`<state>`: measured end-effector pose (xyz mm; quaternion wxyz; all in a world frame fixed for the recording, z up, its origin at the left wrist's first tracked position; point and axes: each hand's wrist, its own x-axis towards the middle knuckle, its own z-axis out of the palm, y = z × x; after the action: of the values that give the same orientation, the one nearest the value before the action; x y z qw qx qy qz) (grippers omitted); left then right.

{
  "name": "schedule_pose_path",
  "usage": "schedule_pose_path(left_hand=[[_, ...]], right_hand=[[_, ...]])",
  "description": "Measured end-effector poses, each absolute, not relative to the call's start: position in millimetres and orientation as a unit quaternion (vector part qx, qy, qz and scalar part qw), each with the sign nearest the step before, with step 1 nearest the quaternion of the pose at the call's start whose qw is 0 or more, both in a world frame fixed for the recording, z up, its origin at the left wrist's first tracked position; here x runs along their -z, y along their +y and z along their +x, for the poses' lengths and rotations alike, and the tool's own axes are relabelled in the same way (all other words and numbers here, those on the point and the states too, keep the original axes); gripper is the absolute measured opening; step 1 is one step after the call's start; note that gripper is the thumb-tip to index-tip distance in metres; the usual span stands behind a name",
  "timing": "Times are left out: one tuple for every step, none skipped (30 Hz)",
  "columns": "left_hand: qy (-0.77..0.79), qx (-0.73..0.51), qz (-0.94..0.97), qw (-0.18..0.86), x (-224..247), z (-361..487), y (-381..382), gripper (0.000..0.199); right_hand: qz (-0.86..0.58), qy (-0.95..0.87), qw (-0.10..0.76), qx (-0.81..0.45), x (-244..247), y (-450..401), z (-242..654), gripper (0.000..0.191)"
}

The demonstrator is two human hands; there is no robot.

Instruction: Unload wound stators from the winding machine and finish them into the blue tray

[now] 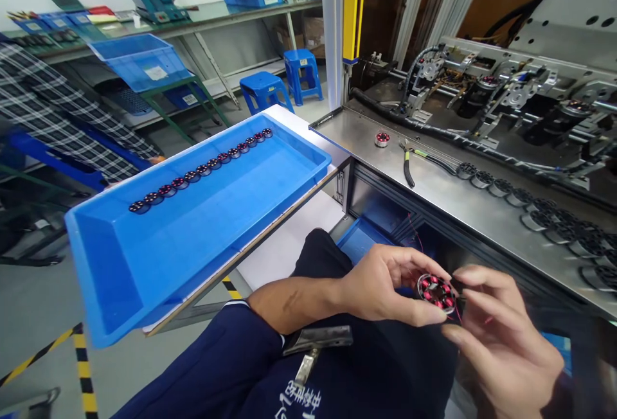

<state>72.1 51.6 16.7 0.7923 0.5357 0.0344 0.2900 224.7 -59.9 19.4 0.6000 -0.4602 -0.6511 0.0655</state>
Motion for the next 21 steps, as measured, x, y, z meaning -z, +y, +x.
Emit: schedule_pose_path(left_hand=[[0.036,-0.267,0.519,0.811,-17,73,52,0.044],[0.042,-0.247,0.502,0.828,-17,74,52,0.046],[0.05,-0.228,0.486,0.842,-17,74,52,0.049],[0.059,-0.21,0.472,0.854,-18,75,52,0.051],[0.068,-0.195,0.46,0.864,-19,75,53,0.053],[0.076,-0.182,0.451,0.871,-20,75,54,0.054],[0.08,-0.172,0.445,0.875,-20,75,55,0.055],[0.083,-0.166,0.44,0.879,-21,75,56,0.055],[0.084,-0.161,0.436,0.881,-21,74,57,0.054],[0.086,-0.159,0.431,0.884,-21,73,57,0.053],[0.086,-0.159,0.426,0.886,-21,73,57,0.052],[0.085,-0.162,0.42,0.889,-20,73,56,0.051],[0.079,-0.169,0.417,0.889,-20,73,55,0.05],[0.069,-0.185,0.419,0.886,-19,73,53,0.05],[0.056,-0.211,0.428,0.877,-18,74,51,0.051],[0.039,-0.246,0.444,0.861,-17,76,49,0.051],[0.02,-0.291,0.465,0.836,-16,77,46,0.051],[0.0,-0.343,0.487,0.803,-16,79,45,0.051],[-0.02,-0.394,0.509,0.765,-15,81,43,0.051],[-0.038,-0.442,0.53,0.723,-15,83,42,0.05],[-0.055,-0.483,0.548,0.68,-14,85,42,0.048]], right_hand=[[-0.448,-0.673,0.583,-0.078,-23,-57,229,0.051],[-0.433,-0.694,0.568,-0.09,-27,-54,232,0.048],[-0.418,-0.711,0.557,-0.099,-30,-52,235,0.046],[-0.405,-0.725,0.548,-0.103,-34,-49,236,0.045],[-0.396,-0.736,0.539,-0.103,-37,-47,237,0.044],[-0.393,-0.744,0.532,-0.098,-39,-46,236,0.041],[-0.398,-0.747,0.526,-0.083,-41,-46,235,0.037],[-0.409,-0.747,0.521,-0.054,-43,-48,233,0.031],[-0.426,-0.744,0.514,-0.01,-43,-50,231,0.026],[-0.446,-0.738,0.505,0.044,-43,-54,228,0.024],[-0.465,-0.728,0.495,0.098,-41,-58,226,0.023],[-0.478,-0.716,0.487,0.146,-38,-62,224,0.024],[-0.485,-0.707,0.481,0.183,-34,-67,222,0.025],[-0.49,-0.698,0.48,0.203,-29,-70,220,0.026],[-0.495,-0.688,0.485,0.214,-25,-73,218,0.026],[-0.499,-0.677,0.494,0.222,-21,-75,216,0.027],[-0.506,-0.662,0.504,0.225,-17,-76,214,0.026],[-0.519,-0.648,0.511,0.224,-15,-77,211,0.024],[-0.535,-0.634,0.516,0.215,-14,-76,209,0.021],[-0.553,-0.62,0.519,0.2,-14,-76,205,0.019],[-0.568,-0.609,0.522,0.184,-14,-74,202,0.019]])
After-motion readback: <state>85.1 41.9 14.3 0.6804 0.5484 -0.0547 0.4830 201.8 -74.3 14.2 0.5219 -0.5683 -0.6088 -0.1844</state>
